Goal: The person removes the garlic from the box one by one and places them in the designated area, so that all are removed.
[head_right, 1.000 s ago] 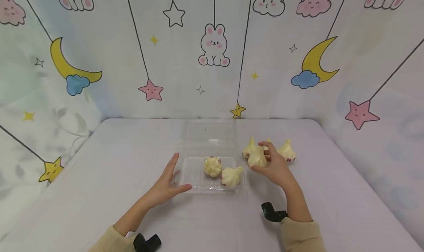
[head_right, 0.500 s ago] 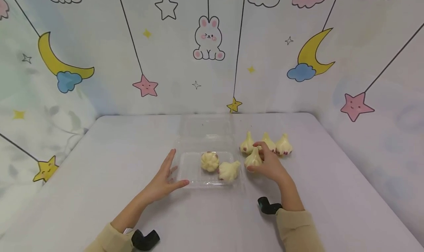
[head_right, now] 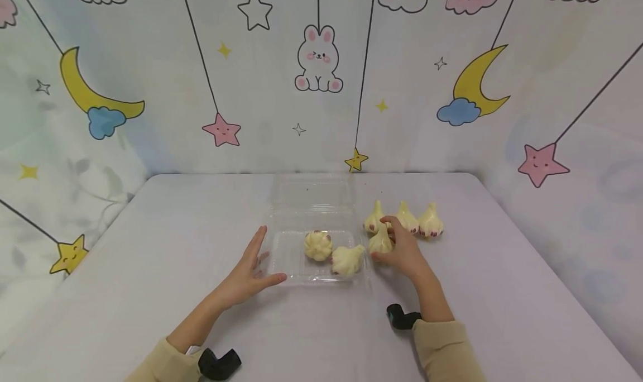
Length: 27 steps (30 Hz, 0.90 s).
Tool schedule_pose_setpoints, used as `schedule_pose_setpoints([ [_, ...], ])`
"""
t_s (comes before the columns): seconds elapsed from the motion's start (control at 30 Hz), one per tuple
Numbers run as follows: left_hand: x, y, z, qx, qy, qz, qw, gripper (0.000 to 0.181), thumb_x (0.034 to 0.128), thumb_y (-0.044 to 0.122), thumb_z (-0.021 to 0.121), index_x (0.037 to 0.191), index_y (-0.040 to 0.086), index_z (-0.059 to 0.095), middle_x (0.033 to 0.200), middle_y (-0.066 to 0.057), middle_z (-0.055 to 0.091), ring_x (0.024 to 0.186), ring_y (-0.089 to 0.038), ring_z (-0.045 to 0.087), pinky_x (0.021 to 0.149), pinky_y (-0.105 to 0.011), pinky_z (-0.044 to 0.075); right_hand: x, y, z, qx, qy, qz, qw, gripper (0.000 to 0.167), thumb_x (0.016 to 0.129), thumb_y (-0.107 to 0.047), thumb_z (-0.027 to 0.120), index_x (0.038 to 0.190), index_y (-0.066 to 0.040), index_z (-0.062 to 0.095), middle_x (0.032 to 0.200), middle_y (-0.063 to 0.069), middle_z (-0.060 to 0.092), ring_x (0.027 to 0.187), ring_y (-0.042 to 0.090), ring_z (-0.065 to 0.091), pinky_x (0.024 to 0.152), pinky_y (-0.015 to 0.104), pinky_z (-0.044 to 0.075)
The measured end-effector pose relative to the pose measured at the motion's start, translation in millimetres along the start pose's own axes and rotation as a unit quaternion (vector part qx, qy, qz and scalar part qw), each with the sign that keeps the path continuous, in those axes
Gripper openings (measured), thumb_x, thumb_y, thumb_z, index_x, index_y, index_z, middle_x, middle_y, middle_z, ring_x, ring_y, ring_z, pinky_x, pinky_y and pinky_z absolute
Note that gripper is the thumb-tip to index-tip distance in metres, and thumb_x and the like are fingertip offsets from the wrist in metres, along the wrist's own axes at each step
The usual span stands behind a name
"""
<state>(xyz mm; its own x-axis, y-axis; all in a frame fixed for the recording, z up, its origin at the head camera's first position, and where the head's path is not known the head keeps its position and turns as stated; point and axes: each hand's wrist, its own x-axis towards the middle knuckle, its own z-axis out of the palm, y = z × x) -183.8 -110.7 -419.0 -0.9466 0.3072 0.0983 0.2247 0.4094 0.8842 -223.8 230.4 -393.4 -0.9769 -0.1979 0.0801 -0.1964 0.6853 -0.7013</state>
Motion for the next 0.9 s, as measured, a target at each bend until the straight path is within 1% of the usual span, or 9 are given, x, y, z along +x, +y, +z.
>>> schedule_pose_setpoints([
  [0.2, -0.8, -0.5, 0.6, 0.007, 0.002, -0.002, 1.0000, 0.106, 0.0753, 0.026, 0.076, 0.148, 0.015, -0.001, 0.152, -0.009, -0.006, 0.136, -0.031, 0.014, 0.106, -0.045, 0.025, -0.4, -1, 2, -0.026, 0.015, -0.018, 0.9994, 0.074, 0.072, -0.013, 0.078, 0.131, -0.004, 0.034, 0.121, 0.035, 0.046, 0.111, 0.048, 0.047, 0.091, 0.055, 0.040],
  [0.3, -1.3, 0.1, 0.5, 0.003, 0.002, -0.001, 1.0000, 0.106, 0.0752, 0.025, 0.076, 0.148, 0.016, -0.001, 0.152, -0.009, -0.006, 0.137, -0.030, 0.013, 0.106, -0.044, 0.026, -0.3, -1, 1, -0.033, 0.021, -0.024, 0.9990, 0.076, 0.071, -0.014, 0.080, 0.131, -0.003, 0.035, 0.119, 0.034, 0.048, 0.110, 0.047, 0.049, 0.090, 0.055, 0.042],
  [0.5, -0.4, 0.6, 0.4, -0.001, 0.003, 0.002, 1.0000, 0.108, 0.0738, 0.022, 0.077, 0.148, 0.015, -0.001, 0.152, -0.011, -0.006, 0.135, -0.035, 0.019, 0.104, -0.048, 0.029, -0.2, -2, -2, -0.044, 0.029, -0.015, 0.9985, 0.081, 0.070, -0.016, 0.080, 0.136, -0.005, 0.033, 0.117, 0.028, 0.052, 0.110, 0.045, 0.049, 0.089, 0.055, 0.041],
  [0.6, -0.2, 0.5, 0.0, -0.001, 0.002, 0.002, 1.0000, 0.108, 0.0741, 0.023, 0.077, 0.148, 0.014, -0.001, 0.152, -0.011, -0.006, 0.134, -0.036, 0.021, 0.104, -0.048, 0.029, -0.4, -4, -4, -0.047, 0.033, -0.019, 0.9981, 0.082, 0.070, -0.016, 0.080, 0.137, -0.005, 0.033, 0.115, 0.027, 0.054, 0.109, 0.046, 0.050, 0.089, 0.056, 0.041],
  [0.73, -0.1, -0.3, 0.2, 0.003, 0.000, 0.000, 1.0000, 0.107, 0.0751, 0.026, 0.076, 0.148, 0.014, -0.001, 0.152, -0.009, -0.006, 0.133, -0.036, 0.022, 0.104, -0.047, 0.028, -1.7, -6, -6, -0.057, 0.040, -0.033, 0.9970, 0.079, 0.072, -0.016, 0.078, 0.136, -0.004, 0.033, 0.112, 0.027, 0.055, 0.106, 0.046, 0.051, 0.088, 0.057, 0.041],
  [0.9, 0.6, -1.2, 0.8, -0.001, -0.001, 0.002, 1.0000, 0.107, 0.0754, 0.025, 0.076, 0.148, 0.014, -0.001, 0.152, -0.010, -0.006, 0.134, -0.036, 0.020, 0.105, -0.047, 0.026, -3.7, -8, -11, -0.072, 0.053, -0.031, 0.9955, 0.074, 0.075, -0.015, 0.075, 0.136, -0.005, 0.035, 0.111, 0.025, 0.054, 0.106, 0.043, 0.052, 0.087, 0.057, 0.041],
])
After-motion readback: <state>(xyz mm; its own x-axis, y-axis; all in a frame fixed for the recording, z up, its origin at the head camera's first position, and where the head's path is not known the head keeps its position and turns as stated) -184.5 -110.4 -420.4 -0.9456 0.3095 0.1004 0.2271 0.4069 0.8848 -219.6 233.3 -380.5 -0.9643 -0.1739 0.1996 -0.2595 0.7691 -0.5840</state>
